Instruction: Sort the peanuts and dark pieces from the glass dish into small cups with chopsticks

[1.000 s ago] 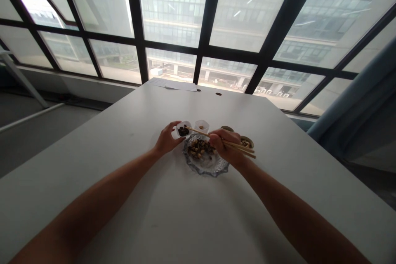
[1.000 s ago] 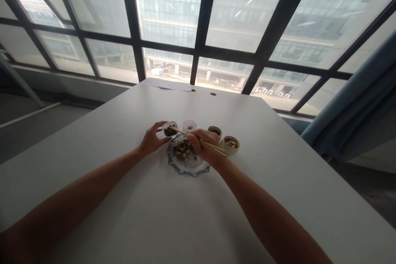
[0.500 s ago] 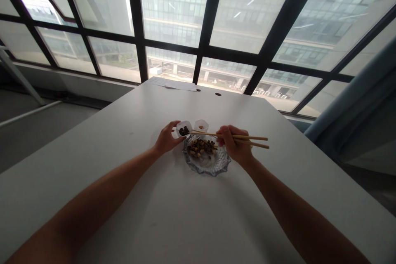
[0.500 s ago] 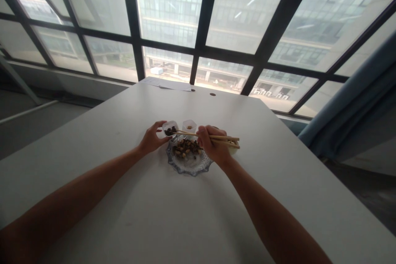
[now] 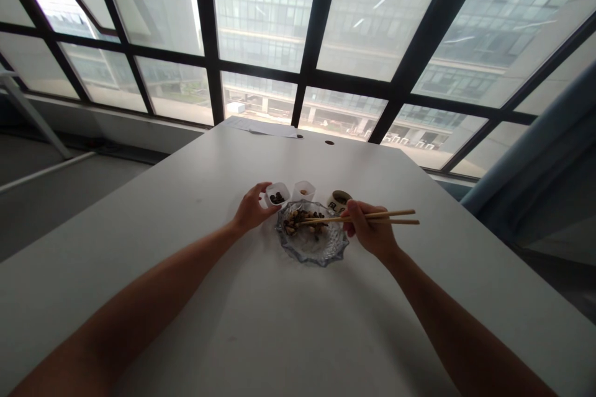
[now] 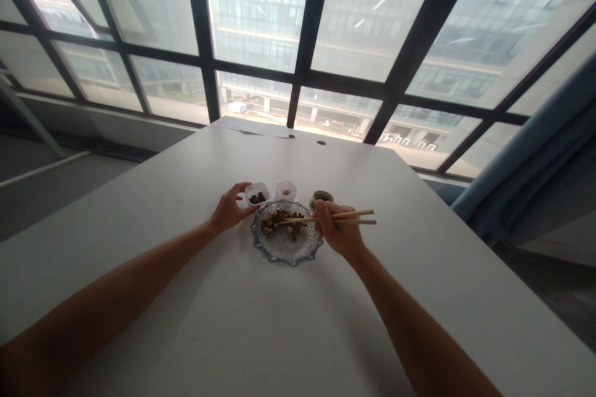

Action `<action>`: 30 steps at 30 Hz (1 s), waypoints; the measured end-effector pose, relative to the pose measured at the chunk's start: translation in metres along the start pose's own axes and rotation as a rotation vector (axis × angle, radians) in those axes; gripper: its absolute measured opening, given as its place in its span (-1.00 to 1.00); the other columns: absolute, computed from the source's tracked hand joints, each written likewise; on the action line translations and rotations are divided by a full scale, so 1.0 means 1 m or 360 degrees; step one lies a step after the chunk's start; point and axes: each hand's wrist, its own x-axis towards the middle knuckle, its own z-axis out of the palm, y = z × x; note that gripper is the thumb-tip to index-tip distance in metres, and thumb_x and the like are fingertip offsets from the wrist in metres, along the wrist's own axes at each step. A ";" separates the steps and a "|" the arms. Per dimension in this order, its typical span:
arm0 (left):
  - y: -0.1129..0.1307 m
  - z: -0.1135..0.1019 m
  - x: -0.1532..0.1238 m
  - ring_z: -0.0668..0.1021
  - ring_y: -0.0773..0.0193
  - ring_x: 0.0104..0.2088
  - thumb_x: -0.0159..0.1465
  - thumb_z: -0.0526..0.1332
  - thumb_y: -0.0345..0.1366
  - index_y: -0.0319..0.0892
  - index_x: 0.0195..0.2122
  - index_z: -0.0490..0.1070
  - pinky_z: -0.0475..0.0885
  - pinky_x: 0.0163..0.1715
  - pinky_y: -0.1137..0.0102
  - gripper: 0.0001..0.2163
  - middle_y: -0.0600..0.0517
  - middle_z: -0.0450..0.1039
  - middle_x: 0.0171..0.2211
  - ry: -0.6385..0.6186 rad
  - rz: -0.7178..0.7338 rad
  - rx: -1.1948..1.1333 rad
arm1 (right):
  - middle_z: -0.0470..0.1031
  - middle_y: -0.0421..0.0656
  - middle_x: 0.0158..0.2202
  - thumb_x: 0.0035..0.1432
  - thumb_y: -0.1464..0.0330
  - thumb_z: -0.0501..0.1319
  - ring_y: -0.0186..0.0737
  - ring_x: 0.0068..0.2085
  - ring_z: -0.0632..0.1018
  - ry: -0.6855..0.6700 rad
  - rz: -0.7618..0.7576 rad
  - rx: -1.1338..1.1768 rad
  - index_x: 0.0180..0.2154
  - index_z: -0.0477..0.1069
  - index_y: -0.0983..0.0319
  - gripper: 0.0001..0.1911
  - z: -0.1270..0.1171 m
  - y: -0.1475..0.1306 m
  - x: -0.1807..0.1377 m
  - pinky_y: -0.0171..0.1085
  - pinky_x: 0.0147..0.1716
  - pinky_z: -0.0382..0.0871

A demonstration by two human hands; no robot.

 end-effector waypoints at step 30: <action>0.001 0.000 -0.002 0.53 0.04 0.05 0.07 0.38 -0.30 -0.10 0.10 0.27 0.51 -0.01 0.13 -0.44 -0.12 0.44 0.07 0.0119 0.0057 0.0066 | 0.42 -0.23 -0.71 -0.06 -0.12 0.37 -0.33 -0.73 0.41 0.0619 0.0651 0.0975 -0.52 0.40 0.22 -0.47 -0.002 0.044 0.000 -0.38 -0.82 0.30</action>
